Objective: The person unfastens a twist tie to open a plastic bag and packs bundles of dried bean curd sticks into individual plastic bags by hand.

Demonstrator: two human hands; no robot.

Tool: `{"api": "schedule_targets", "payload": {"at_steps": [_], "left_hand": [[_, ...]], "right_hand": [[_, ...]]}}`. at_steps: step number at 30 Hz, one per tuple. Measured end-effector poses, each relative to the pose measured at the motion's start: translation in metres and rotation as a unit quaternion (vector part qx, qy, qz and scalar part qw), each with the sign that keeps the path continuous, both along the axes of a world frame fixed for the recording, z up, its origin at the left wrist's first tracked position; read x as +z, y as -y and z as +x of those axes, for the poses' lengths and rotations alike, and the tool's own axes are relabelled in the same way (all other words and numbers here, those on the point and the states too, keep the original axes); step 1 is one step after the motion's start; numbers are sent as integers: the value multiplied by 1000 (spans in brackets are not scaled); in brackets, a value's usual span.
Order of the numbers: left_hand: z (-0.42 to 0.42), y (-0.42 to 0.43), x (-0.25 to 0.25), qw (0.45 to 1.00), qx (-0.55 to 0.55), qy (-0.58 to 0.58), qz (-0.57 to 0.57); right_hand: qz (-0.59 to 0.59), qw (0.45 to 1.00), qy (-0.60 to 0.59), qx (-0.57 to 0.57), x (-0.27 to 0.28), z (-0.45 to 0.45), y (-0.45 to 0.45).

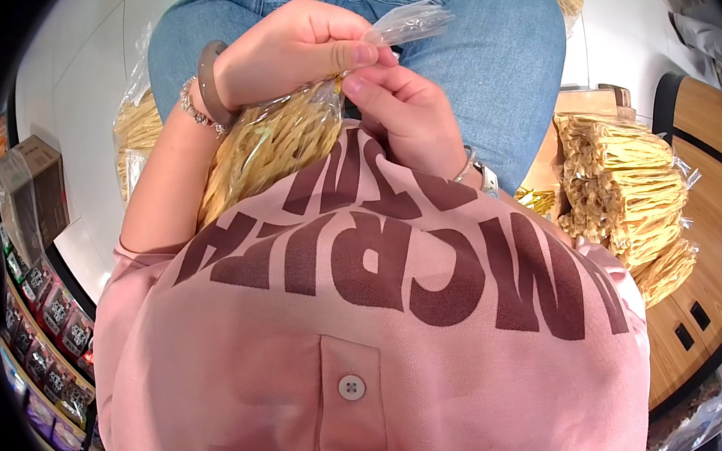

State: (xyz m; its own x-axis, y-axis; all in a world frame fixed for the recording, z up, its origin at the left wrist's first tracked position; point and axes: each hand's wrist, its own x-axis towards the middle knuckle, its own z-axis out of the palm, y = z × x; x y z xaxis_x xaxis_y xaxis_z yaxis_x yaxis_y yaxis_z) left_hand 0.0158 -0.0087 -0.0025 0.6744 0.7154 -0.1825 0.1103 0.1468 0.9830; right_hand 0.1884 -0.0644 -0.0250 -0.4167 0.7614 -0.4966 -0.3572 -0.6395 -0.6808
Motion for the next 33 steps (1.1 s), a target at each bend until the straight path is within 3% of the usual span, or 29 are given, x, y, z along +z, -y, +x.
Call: {"api": "schedule_targets", "payload": {"at_steps": [9,13,16,30,33], "left_hand": [[0,-2,-4,1000,-8,13,5],[2,-3,-9,999,20,10,43],[-3,-7,-8,1000,-8,-25,-6],[-1,-4,-6,999,28,-28,-3],[-1,-4,-2,999,35,-38,-7]], "right_hand": [[108,992,13,-59,1,-15,6],[104,993,26,-58,3,-19,4],[99,992,48,-66,6,-22,3],[165,976,134,-55,7,-26,-1],[129,986,86,-54,0,-20,-1]]}}
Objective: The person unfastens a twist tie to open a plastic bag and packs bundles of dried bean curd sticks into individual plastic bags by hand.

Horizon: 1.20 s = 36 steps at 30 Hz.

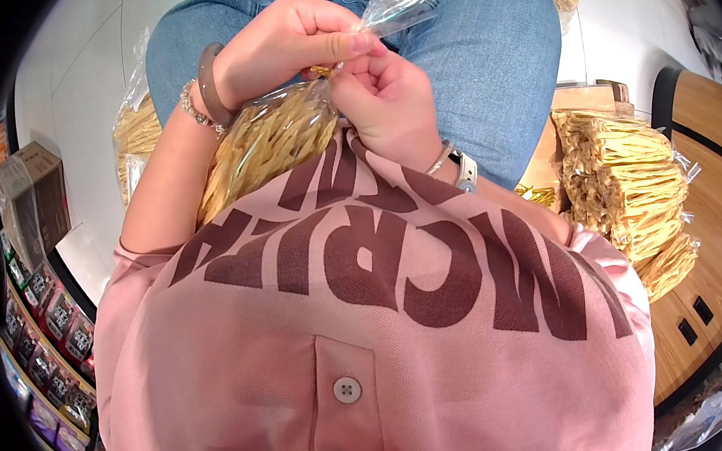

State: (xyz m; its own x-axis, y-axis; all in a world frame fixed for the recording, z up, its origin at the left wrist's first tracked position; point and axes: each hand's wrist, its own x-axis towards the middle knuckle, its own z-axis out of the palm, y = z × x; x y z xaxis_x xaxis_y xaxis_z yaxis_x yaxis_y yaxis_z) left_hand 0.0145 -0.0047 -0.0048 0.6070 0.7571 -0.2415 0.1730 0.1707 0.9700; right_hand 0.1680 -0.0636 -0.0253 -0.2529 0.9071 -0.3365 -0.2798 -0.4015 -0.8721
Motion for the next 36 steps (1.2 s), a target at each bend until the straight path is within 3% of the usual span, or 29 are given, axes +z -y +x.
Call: {"api": "schedule_targets", "payload": {"at_steps": [6,15,21,24,27,33,36], "left_hand": [[0,1,-4,999,14,15,41],[-2,2,1,1000,11,-4,22],[-4,0,-3,1000,3,27,-9],[-2,1,-7,999,11,47,-8],[-3,0,-7,997,6,49,-50],[-2,2,-7,991,12,65,-120],[3,2,-7,986,27,82,-141]], "right_hand": [[-58,998,-38,-2,5,4,1],[63,984,166,18,11,14,2],[447,820,357,26,23,18,-7],[576,732,354,88,30,19,-25],[644,651,372,152,39,22,-39],[645,625,397,192,73,23,-55],[662,585,412,226,80,20,-55]]}}
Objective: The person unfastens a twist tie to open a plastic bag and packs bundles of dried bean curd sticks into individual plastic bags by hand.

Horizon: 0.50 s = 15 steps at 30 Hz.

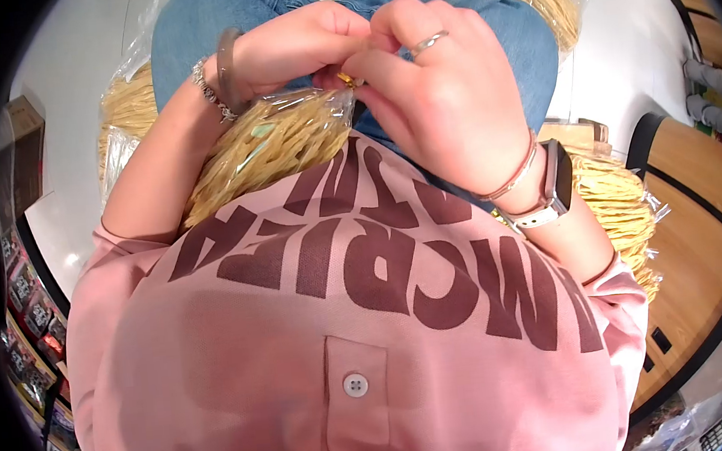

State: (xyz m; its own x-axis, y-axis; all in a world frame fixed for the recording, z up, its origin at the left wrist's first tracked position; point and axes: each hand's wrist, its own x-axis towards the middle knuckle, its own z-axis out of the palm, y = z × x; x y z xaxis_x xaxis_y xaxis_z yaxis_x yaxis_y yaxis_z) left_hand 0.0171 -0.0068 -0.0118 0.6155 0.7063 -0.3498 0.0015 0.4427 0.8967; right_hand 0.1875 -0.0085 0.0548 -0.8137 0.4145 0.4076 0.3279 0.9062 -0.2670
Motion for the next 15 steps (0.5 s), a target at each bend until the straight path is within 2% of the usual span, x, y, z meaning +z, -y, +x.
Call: {"api": "schedule_targets", "payload": {"at_steps": [5,11,15], "left_hand": [[6,1,7,999,-5,8,-31],[8,3,6,998,-4,37,-47],[8,4,3,999,-1,33,-24]], "right_hand": [[25,999,14,23,-4,2,1],[9,986,129,105,19,-2,-13],[14,975,186,120,23,-9,-14]]}}
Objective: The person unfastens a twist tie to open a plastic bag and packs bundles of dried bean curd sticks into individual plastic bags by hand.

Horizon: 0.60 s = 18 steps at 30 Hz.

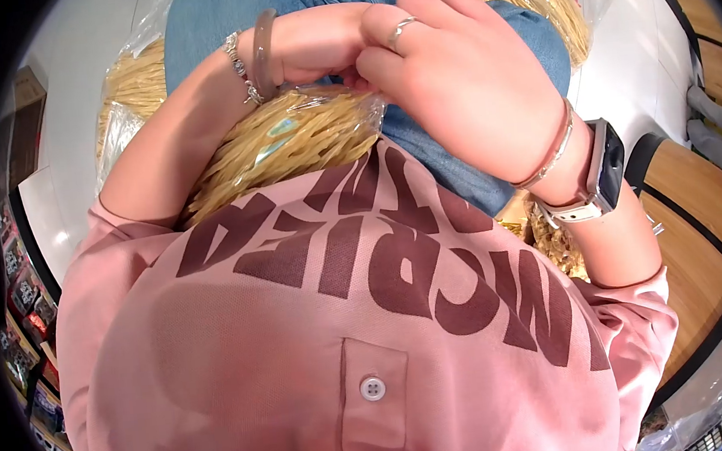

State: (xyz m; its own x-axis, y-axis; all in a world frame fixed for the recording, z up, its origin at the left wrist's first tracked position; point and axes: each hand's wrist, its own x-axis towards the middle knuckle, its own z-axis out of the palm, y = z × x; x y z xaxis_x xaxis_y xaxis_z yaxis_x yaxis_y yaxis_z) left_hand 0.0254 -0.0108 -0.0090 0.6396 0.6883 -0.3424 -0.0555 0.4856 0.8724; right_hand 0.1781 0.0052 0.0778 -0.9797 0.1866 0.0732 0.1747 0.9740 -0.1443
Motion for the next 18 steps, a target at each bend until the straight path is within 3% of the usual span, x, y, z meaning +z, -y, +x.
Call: {"api": "schedule_targets", "payload": {"at_steps": [12,18], "left_hand": [[-5,-3,-17,999,-9,31,-21],[5,10,1,990,47,100,-83]], "right_hand": [[89,994,63,-13,-1,-7,10],[157,987,-16,21,9,-5,17]]}}
